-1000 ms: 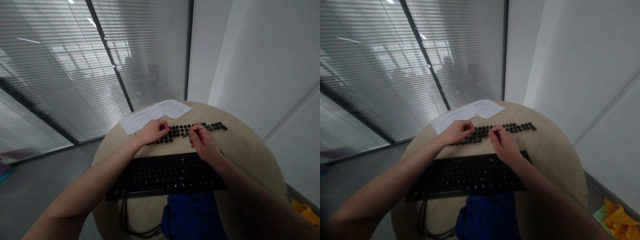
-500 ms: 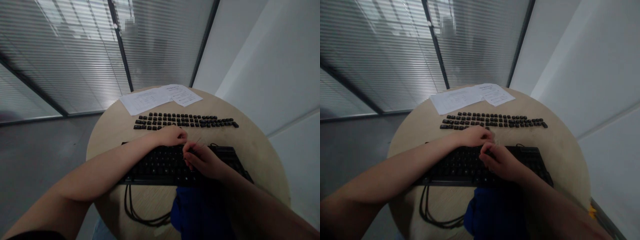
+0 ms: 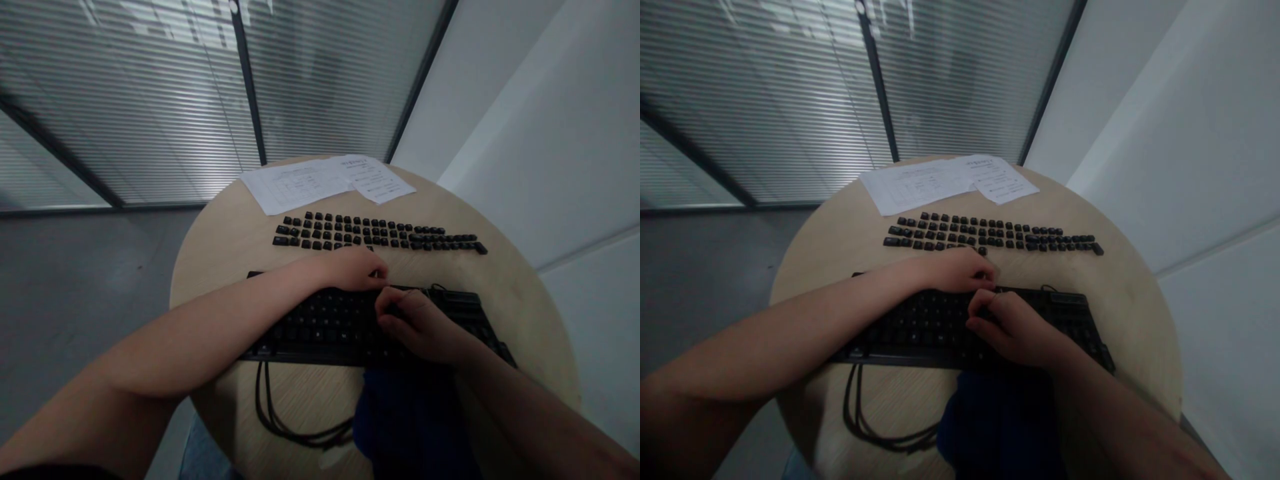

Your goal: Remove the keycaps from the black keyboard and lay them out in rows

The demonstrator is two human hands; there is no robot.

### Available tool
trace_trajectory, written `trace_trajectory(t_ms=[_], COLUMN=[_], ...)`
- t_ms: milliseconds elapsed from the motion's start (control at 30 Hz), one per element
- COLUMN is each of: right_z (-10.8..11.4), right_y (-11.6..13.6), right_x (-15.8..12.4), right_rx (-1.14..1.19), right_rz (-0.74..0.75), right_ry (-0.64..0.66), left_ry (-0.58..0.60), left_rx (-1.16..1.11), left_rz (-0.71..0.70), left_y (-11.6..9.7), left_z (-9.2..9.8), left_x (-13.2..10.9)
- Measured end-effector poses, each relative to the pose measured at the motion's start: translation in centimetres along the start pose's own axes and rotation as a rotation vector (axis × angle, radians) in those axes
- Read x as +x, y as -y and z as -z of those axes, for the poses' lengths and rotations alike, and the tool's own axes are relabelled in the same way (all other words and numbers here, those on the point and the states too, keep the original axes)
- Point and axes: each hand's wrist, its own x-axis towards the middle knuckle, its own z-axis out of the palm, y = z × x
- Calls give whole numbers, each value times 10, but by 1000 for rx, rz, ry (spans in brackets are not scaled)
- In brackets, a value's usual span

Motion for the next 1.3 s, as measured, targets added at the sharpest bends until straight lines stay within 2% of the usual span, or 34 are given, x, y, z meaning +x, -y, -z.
trace_trajectory(t_ms=[167,400,600,700,767,867,900,967,1033,1067,1167,1233,1300], right_z=[-1,-5,-10,-11,-10,-4,-2,3,7,8,15,21,25], right_y=[4,8,-4,-6,-5,-4,-4,-5,-7,-7,-8,-9,-10], right_x=[2,5,2,1,1,1,2,2,2,2,2,4,6], right_rx=[-179,-228,-56,22,167,441,480,452,362,314,196,171,184], right_rz=[98,182,117,104,89,55,46,33,20,14,1,6,24], right_ry=[-1,-6,-120,-109,-178,-445,-525,-587,-585,-588,-682,-768,-809], left_ry=[10,-14,-15,-7,-13,-35,-43,-80,-210,-323,-766,-1005,-1113], left_rx=[-11,-61,-73,-55,-50,-42,-34,-22,-39,-64,-191,-280,-311], left_rz=[-6,-9,-15,-20,-22,-8,-2,-2,-25,-38,-60,-55,-49], left_y=[-3,-3,-1,-2,-2,-3,-3,-3,-3,-3,-3,-3,-3], left_z=[2,2,2,3,4,5,5,6,8,10,19,27,32], left_x=[-2,-2,-3,-4,-5,-5,-5,-5,-6,-8,-14,-19,-22])
